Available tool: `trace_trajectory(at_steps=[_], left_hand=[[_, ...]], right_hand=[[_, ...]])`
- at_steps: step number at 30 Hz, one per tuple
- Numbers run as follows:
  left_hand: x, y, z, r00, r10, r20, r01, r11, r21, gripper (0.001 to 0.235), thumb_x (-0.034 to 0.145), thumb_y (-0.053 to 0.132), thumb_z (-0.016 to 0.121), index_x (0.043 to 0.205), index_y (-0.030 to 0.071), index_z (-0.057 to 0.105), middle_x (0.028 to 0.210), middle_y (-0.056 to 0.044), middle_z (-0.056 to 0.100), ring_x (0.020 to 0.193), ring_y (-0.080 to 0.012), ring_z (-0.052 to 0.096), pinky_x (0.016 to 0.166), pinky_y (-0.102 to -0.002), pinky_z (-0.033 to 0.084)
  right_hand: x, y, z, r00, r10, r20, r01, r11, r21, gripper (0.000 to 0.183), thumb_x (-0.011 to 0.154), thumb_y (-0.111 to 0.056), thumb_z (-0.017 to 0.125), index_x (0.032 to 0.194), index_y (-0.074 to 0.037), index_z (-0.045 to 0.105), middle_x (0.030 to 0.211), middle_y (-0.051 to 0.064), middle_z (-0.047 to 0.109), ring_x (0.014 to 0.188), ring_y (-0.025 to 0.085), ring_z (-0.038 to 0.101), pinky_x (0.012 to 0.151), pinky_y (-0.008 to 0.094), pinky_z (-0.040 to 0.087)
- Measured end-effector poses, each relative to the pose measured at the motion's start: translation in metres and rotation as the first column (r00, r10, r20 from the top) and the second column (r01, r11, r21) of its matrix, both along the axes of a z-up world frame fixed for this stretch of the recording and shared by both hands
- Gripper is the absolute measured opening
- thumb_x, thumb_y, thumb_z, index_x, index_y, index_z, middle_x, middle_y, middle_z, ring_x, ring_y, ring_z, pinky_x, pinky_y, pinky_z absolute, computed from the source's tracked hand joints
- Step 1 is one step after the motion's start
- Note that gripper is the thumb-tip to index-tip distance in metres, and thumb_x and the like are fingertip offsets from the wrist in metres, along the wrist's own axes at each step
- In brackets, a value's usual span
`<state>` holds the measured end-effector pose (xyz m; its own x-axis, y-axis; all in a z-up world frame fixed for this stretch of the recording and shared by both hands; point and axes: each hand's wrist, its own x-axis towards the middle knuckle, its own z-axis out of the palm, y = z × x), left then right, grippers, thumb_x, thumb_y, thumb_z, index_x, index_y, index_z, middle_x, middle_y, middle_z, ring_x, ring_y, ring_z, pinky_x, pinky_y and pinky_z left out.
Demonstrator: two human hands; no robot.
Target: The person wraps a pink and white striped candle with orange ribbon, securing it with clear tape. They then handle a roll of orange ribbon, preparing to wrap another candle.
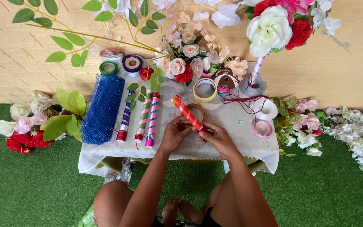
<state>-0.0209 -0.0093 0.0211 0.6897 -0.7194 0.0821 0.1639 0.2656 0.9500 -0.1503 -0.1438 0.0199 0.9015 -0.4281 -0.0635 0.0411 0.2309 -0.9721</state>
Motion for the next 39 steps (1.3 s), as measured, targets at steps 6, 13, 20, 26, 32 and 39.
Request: trace_trajectory(at_steps=[6, 13, 20, 26, 32, 39], left_hand=[[0.003, -0.003, -0.015, 1.000, -0.011, 0.022, 0.011, 1.000, 0.011, 0.047, 0.075, 0.001, 0.090, 0.117, 0.001, 0.067, 0.101, -0.010, 0.073, 0.084, -0.0147, 0.068, 0.083, -0.030, 0.060], [0.001, -0.001, -0.009, 1.000, -0.022, 0.011, 0.021, 0.999, 0.035, 0.049, 0.075, 0.002, 0.090, 0.117, 0.000, 0.066, 0.102, -0.011, 0.073, 0.085, -0.0161, 0.068, 0.084, -0.032, 0.060], [0.000, -0.004, -0.016, 0.999, 0.004, 0.033, -0.007, 0.998, 0.069, 0.049, 0.073, 0.003, 0.092, 0.115, 0.000, 0.066, 0.102, -0.012, 0.072, 0.086, -0.0179, 0.068, 0.084, -0.034, 0.060], [0.001, -0.003, -0.019, 0.997, 0.018, 0.079, -0.026, 0.995, 0.094, 0.048, 0.072, 0.004, 0.093, 0.112, 0.000, 0.067, 0.098, -0.012, 0.071, 0.084, -0.0183, 0.069, 0.082, -0.035, 0.061], [-0.001, -0.003, -0.012, 0.996, 0.014, 0.090, -0.023, 0.995, 0.101, 0.048, 0.071, 0.005, 0.094, 0.111, 0.001, 0.068, 0.098, -0.011, 0.073, 0.083, -0.0167, 0.068, 0.082, -0.033, 0.061], [0.003, -0.002, -0.015, 0.999, 0.015, 0.049, -0.019, 0.996, 0.088, 0.048, 0.069, 0.003, 0.095, 0.108, 0.000, 0.066, 0.095, -0.011, 0.070, 0.082, -0.0172, 0.068, 0.080, -0.034, 0.062]], right_hand=[[0.000, 0.000, 0.001, 1.000, -0.012, 0.000, 0.012, 1.000, 0.000, 0.046, 0.088, -0.012, 0.082, 0.128, 0.005, 0.066, 0.103, 0.014, 0.063, 0.078, 0.022, 0.072, 0.066, 0.034, 0.064], [-0.003, 0.001, 0.005, 0.999, -0.008, -0.031, 0.009, 0.999, 0.036, 0.048, 0.088, -0.015, 0.081, 0.129, 0.005, 0.065, 0.106, 0.017, 0.064, 0.078, 0.024, 0.072, 0.065, 0.035, 0.065], [0.000, -0.004, -0.009, 1.000, -0.015, -0.017, 0.016, 0.999, 0.028, 0.045, 0.092, -0.017, 0.078, 0.128, 0.006, 0.064, 0.105, 0.019, 0.064, 0.073, 0.025, 0.073, 0.058, 0.035, 0.064], [0.001, 0.002, -0.001, 0.995, -0.075, -0.067, 0.074, 0.997, -0.027, 0.036, 0.093, -0.019, 0.079, 0.118, 0.005, 0.070, 0.094, 0.019, 0.066, 0.065, 0.028, 0.073, 0.053, 0.036, 0.063], [0.002, -0.001, -0.012, 0.990, -0.082, -0.117, 0.097, 0.986, 0.133, 0.037, 0.092, -0.024, 0.079, 0.114, 0.003, 0.070, 0.088, 0.016, 0.066, 0.059, 0.027, 0.072, 0.049, 0.033, 0.063], [0.001, 0.000, -0.008, 0.986, -0.033, -0.164, 0.078, 0.958, 0.275, 0.030, 0.093, -0.024, 0.077, 0.108, 0.001, 0.070, 0.078, 0.014, 0.067, 0.058, 0.027, 0.072, 0.050, 0.032, 0.063]])
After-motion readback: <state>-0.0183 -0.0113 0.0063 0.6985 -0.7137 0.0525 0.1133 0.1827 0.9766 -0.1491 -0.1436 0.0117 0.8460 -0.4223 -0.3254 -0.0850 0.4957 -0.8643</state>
